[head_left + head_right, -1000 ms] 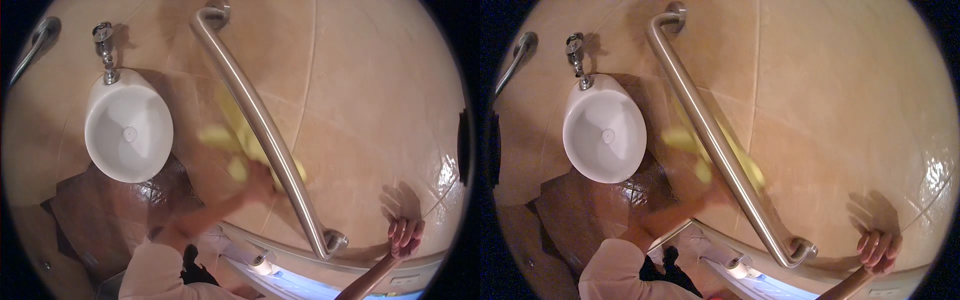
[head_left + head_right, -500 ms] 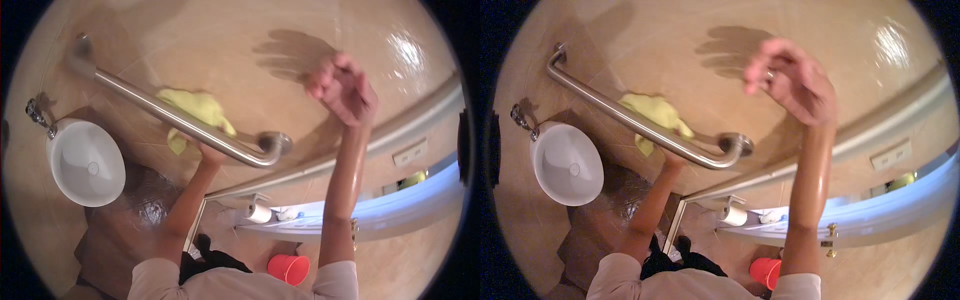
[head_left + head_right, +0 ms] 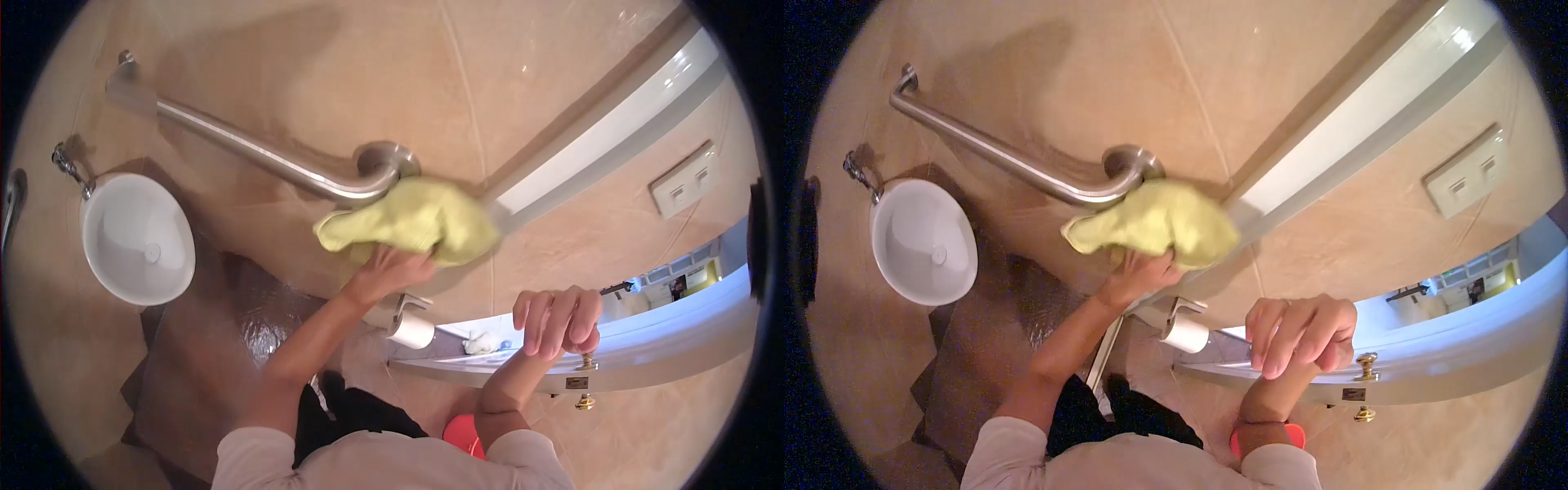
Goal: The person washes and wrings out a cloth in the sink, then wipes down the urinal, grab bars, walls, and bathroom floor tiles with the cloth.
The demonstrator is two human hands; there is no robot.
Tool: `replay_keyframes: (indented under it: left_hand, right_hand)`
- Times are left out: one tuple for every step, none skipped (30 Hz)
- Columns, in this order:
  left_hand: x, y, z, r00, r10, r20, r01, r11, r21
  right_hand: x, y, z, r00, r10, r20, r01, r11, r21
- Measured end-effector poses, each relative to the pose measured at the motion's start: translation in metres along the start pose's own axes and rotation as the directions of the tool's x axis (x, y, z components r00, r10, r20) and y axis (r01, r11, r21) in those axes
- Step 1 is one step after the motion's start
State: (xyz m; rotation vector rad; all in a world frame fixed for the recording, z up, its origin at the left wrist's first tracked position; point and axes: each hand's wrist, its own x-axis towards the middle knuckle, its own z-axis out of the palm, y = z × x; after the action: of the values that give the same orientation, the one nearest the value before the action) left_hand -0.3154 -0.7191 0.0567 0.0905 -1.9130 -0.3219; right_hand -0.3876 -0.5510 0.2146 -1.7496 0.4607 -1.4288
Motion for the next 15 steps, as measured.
replay_keyframes:
  left_hand:
    - [0.003, 0.004, 0.015, 0.997, -0.05, 0.062, 0.051, 0.999, -0.015]
    - [-0.003, 0.003, 0.023, 0.993, -0.072, 0.091, 0.074, 0.997, -0.016]
    - [-0.009, 0.003, 0.032, 0.989, -0.093, 0.119, 0.096, 0.995, -0.015]
    - [-0.024, -0.002, 0.041, 0.996, -0.061, 0.065, 0.061, 0.998, 0.001]
    - [-0.043, -0.01, 0.052, 1.0, -0.02, 0.009, 0.02, 1.0, 0.019]
    - [-0.087, -0.029, 0.07, 0.99, 0.08, 0.12, -0.096, 0.987, 0.129]
    - [-0.12, -0.046, 0.068, 0.991, 0.028, 0.133, -0.031, 0.999, 0.022]
    - [-0.153, -0.063, 0.066, 0.989, -0.025, 0.147, 0.037, 0.996, -0.084]
    - [-0.172, -0.074, 0.055, 0.964, -0.232, 0.128, 0.265, 0.876, -0.403]
    - [-0.196, -0.089, 0.055, 0.97, -0.239, 0.044, 0.242, 0.936, -0.257]
    - [-0.195, -0.109, 0.053, 0.956, -0.293, -0.018, 0.285, 0.941, -0.184]
    - [-0.182, -0.123, 0.043, 0.935, -0.345, -0.08, 0.335, 0.935, -0.117]
    - [-0.166, -0.131, 0.038, 0.915, -0.391, -0.097, 0.378, 0.916, -0.134]
    - [-0.139, -0.134, 0.025, 0.892, -0.436, -0.114, 0.418, 0.895, -0.152]
    - [-0.102, -0.129, 0.008, 0.83, -0.503, -0.24, 0.49, 0.864, -0.116]
  right_hand:
    - [-0.008, 0.009, 0.002, 0.996, -0.037, -0.087, 0.039, 0.999, 0.022]
    - [-0.015, 0.018, 0.003, 0.983, -0.076, -0.168, 0.083, 0.996, 0.036]
    - [-0.023, 0.028, 0.003, 0.983, -0.081, -0.162, 0.088, 0.995, 0.042]
    - [-0.033, 0.04, 0.004, 0.976, -0.068, -0.209, 0.077, 0.996, 0.034]
    - [-0.044, 0.053, 0.005, 0.966, -0.063, -0.251, 0.07, 0.997, 0.021]
    - [-0.059, 0.071, 0.005, 0.973, -0.031, -0.227, 0.036, 0.999, 0.017]
    - [-0.073, 0.091, 0.008, 0.977, 0.012, -0.213, -0.002, 0.999, 0.048]
    - [-0.085, 0.108, 0.013, 0.979, 0.108, -0.171, -0.094, 0.992, 0.087]
    - [-0.097, 0.124, 0.02, 0.963, 0.203, -0.175, -0.192, 0.978, 0.08]
    - [-0.106, 0.135, 0.027, 0.904, 0.394, -0.166, -0.369, 0.915, 0.164]
    - [-0.115, 0.144, 0.029, 0.829, 0.536, -0.157, -0.529, 0.844, 0.09]
    - [-0.115, 0.148, 0.037, 0.761, 0.603, -0.238, -0.608, 0.792, 0.063]
    - [-0.118, 0.151, 0.039, 0.732, 0.622, -0.277, -0.631, 0.773, 0.068]
    - [-0.119, 0.153, 0.039, 0.698, 0.643, -0.315, -0.655, 0.751, 0.08]
    - [-0.118, 0.151, 0.039, 0.714, 0.62, -0.325, -0.643, 0.764, 0.046]
